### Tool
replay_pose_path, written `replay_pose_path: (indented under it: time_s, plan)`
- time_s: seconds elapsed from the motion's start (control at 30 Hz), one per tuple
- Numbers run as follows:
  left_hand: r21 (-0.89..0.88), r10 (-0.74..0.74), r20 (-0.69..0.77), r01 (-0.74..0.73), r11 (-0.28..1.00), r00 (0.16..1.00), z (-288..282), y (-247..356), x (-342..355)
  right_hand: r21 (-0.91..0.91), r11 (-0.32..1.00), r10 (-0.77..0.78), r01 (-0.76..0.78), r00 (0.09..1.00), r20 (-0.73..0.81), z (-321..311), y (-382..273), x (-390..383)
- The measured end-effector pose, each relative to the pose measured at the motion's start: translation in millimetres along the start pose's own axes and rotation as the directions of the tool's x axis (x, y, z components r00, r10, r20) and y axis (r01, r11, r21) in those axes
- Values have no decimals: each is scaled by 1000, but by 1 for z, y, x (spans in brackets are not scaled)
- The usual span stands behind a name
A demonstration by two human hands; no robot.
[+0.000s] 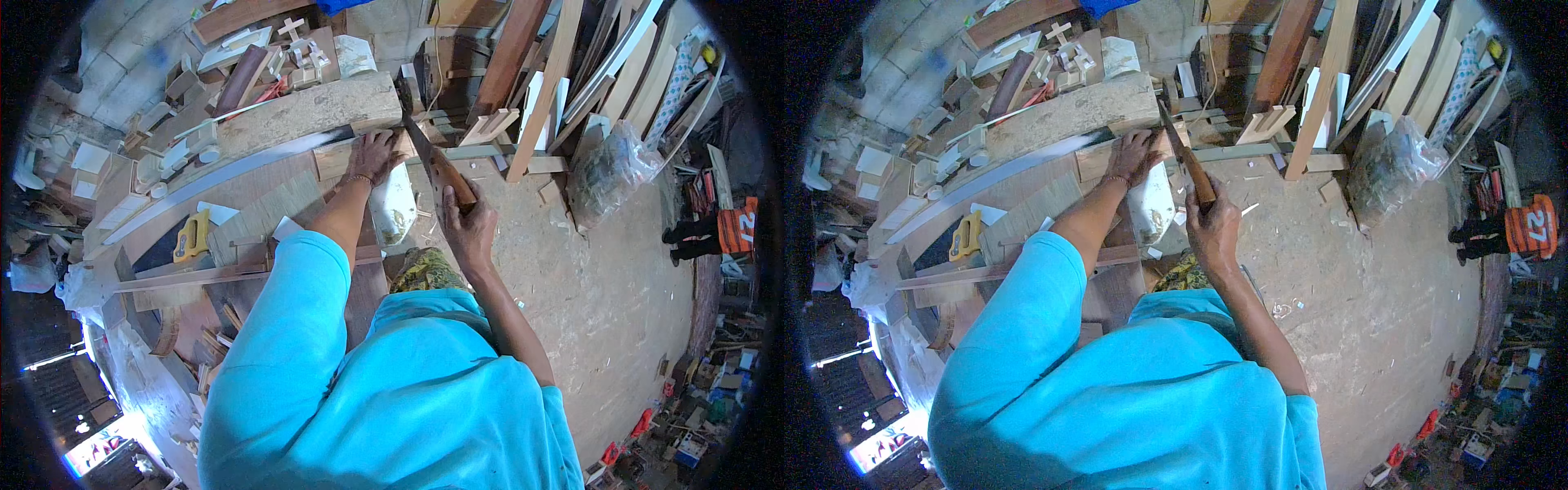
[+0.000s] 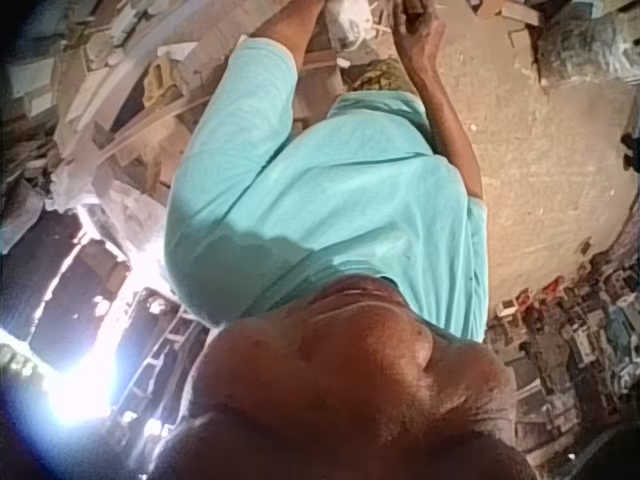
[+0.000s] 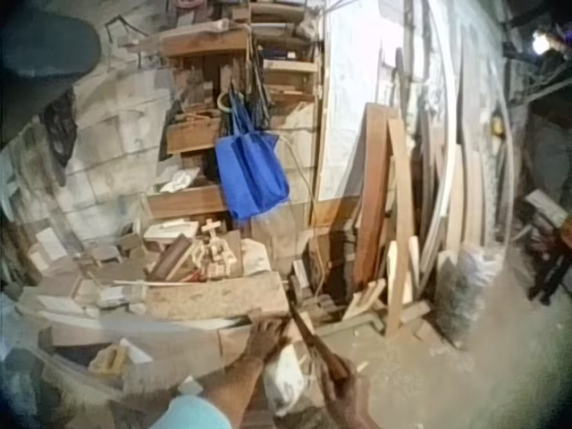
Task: The person checks a wooden piece with a template and then cuts the wooden piece using a hand saw.
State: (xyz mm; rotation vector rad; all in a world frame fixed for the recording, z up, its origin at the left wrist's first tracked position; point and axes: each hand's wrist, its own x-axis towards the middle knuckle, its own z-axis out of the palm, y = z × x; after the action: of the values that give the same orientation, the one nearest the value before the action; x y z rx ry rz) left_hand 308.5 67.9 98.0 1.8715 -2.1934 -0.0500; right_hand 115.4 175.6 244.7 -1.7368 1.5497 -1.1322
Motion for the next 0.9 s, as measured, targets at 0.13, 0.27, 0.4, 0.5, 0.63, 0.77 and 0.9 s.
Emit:
replay_pose_path:
  time_s: [0.13,0.27,0.4,0.5,0.63,0.77,0.9]
  plan:
    - [-34,1,25,0,999,1000,-2,0,-3,-3,1000,-2,2,1000,1,-2,-7,-10]
    - [-26,78,-127,-82,996,989,6,-5,-5,-46,999,-2,3,1000,16,0,-7,-13]
    - [1,86,-89,-86,996,992,7,-8,-4,-1,996,-84,84,996,-34,7,5,-12]
    - [-20,106,-89,-108,994,990,14,-13,0,7,1000,-8,8,1000,-5,12,3,-5]
    - [12,118,-106,-117,993,987,29,-17,7,37,993,110,-111,994,21,16,9,4]
    - [26,60,-124,-57,998,990,41,-20,7,33,998,59,-61,997,56,13,9,-3]
    - [35,76,-161,-71,997,984,41,-18,-1,43,988,145,-151,983,115,1,7,-20]
